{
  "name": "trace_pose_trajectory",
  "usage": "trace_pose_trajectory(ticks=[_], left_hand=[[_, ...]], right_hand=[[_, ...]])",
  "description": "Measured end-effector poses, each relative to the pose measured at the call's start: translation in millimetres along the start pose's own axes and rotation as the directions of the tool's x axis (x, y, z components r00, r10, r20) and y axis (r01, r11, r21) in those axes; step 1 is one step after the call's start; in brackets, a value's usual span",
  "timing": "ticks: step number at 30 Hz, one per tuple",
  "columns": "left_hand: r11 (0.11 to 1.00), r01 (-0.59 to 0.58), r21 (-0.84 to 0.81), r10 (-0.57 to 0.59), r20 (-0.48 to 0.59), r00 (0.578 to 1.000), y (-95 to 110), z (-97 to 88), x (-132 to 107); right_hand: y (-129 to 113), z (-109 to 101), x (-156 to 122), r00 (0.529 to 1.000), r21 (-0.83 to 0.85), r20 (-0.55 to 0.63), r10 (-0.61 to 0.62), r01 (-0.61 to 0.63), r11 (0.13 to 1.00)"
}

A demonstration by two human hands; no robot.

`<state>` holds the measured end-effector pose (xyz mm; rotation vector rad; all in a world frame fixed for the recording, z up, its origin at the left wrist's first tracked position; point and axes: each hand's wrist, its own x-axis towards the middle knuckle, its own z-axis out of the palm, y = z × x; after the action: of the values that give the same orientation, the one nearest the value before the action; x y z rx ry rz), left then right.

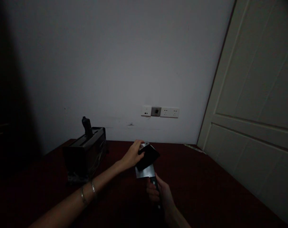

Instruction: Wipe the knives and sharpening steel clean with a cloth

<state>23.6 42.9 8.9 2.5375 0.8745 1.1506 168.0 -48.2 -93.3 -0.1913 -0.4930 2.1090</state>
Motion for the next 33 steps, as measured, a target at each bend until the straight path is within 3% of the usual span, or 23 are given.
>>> trace_pose_trajectory(ticks=[1,3,5,6,12,14,19,25,30,33], left_hand=[[0.981,-0.138,0.137,0.132,0.052,0.99,0,-1.6,-2],[0.868,-0.393,0.305,0.327,0.245,0.913,1,-4.5,-2],[0.777,-0.53,0.339,0.384,0.411,0.826,3,-5.2,-2],[0.763,-0.549,0.34,0.38,0.451,0.807,4,-4.5,-3],[0.78,-0.536,0.324,0.337,0.505,0.795,12,5.1,-22],[0.786,-0.519,0.336,0.317,0.502,0.805,10,6.9,-25],[0.806,-0.374,0.459,0.185,0.406,0.895,-2,7.2,-17],[0.775,-0.435,0.458,0.244,0.418,0.875,10,11.6,-26],[0.778,-0.281,0.562,0.114,0.312,0.943,5,11.4,-18],[0.779,-0.312,0.544,0.141,0.334,0.932,10,16.2,-23]], right_hand=[[-1,0,0,1.0,-0.008,0.001,0.004,-0.004,1.0],[-2,1,0,1.0,-0.022,0.001,0.008,-0.008,1.0],[-4,1,-1,1.0,-0.044,0.005,0.013,-0.013,0.999],[-5,1,-1,1.0,-0.058,0.009,0.012,-0.012,0.998],[-9,-2,-3,0.997,-0.06,-0.024,-0.068,0.067,0.996],[-8,-2,-3,0.996,-0.058,-0.024,-0.082,0.081,0.995],[-4,0,-2,0.999,-0.087,0.036,-0.033,0.036,0.996],[-3,2,-2,1.0,-0.102,0.017,-0.013,0.014,0.995],[1,4,-3,1.0,-0.126,0.03,0.008,-0.004,0.992],[0,4,-4,1.0,-0.144,0.022,-0.001,0.004,0.99]])
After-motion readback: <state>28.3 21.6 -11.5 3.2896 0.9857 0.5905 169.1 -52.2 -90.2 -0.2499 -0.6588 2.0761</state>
